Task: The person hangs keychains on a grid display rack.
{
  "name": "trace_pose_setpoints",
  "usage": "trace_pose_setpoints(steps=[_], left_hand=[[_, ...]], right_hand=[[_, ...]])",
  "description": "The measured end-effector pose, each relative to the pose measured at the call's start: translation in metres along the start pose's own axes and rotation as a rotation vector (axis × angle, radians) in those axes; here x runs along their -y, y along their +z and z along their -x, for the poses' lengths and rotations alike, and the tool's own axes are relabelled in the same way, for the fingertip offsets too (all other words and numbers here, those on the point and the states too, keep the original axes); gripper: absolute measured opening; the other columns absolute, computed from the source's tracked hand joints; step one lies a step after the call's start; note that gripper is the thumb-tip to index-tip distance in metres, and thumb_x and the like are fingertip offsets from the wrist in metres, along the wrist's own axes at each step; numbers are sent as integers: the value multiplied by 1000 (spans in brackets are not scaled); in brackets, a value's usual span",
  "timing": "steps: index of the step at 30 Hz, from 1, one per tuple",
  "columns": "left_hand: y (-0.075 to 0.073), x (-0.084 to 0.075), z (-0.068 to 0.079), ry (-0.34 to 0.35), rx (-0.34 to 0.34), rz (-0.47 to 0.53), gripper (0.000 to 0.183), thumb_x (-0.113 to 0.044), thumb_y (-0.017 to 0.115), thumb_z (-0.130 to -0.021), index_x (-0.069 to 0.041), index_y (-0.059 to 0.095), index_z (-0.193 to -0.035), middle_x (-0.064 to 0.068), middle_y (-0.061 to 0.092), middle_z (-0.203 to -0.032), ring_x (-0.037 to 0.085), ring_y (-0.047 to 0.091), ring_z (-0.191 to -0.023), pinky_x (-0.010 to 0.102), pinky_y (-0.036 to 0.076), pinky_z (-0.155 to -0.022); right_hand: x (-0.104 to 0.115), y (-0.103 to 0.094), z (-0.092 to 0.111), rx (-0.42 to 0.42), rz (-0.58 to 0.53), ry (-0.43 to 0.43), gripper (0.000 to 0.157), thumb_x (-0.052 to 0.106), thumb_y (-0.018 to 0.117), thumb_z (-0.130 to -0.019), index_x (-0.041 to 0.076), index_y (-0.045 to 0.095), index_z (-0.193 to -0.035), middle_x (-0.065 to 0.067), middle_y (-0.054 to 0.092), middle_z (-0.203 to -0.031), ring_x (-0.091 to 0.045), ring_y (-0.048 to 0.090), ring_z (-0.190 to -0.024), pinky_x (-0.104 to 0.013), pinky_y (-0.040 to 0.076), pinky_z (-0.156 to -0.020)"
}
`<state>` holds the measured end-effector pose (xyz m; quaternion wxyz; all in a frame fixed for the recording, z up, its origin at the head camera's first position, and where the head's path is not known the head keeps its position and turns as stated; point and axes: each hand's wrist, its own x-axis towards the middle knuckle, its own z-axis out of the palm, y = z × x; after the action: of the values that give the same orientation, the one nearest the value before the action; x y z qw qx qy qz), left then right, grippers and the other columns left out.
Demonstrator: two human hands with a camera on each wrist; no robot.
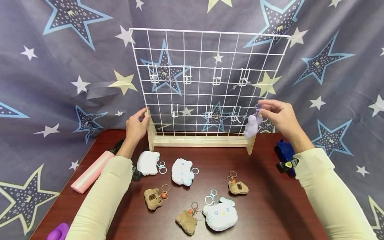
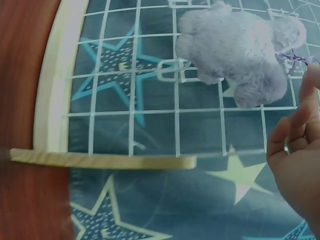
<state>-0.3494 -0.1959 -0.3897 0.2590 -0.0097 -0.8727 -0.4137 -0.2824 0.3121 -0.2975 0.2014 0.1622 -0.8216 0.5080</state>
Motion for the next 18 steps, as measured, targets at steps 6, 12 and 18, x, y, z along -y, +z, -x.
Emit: trace_pose_setpoints(steps=[6, 12, 18], left_hand=[[0, 2, 1, -17, 2, -3, 37, -26, 66, -98, -23, 68, -135, 11, 76, -117, 39, 65, -118, 52, 47, -103], [1, 2, 0, 1, 3, 0, 36, -24, 66, -98, -21, 68, -135, 12, 76, -115, 38, 66, -117, 52, 46, -103], [0, 1, 0, -6, 14, 1, 36, -25, 66, -99, -22, 68, -135, 11, 76, -115, 37, 65, -118, 51, 46, -103]], right_hand=[[18, 8, -25, -19, -126, -7, 31, 2, 73, -90, 18, 78, -116, 19, 75, -85, 4, 64, -75, -12, 49, -68], [34, 12, -45, -43, -202, -3, 32, -2, 73, -89, 20, 80, -112, 16, 76, -84, 3, 66, -77, -12, 51, -74], [38, 14, -55, -53, -257, 52, 31, -1, 73, -89, 13, 78, -116, 13, 77, -87, 1, 69, -83, -13, 52, -79]])
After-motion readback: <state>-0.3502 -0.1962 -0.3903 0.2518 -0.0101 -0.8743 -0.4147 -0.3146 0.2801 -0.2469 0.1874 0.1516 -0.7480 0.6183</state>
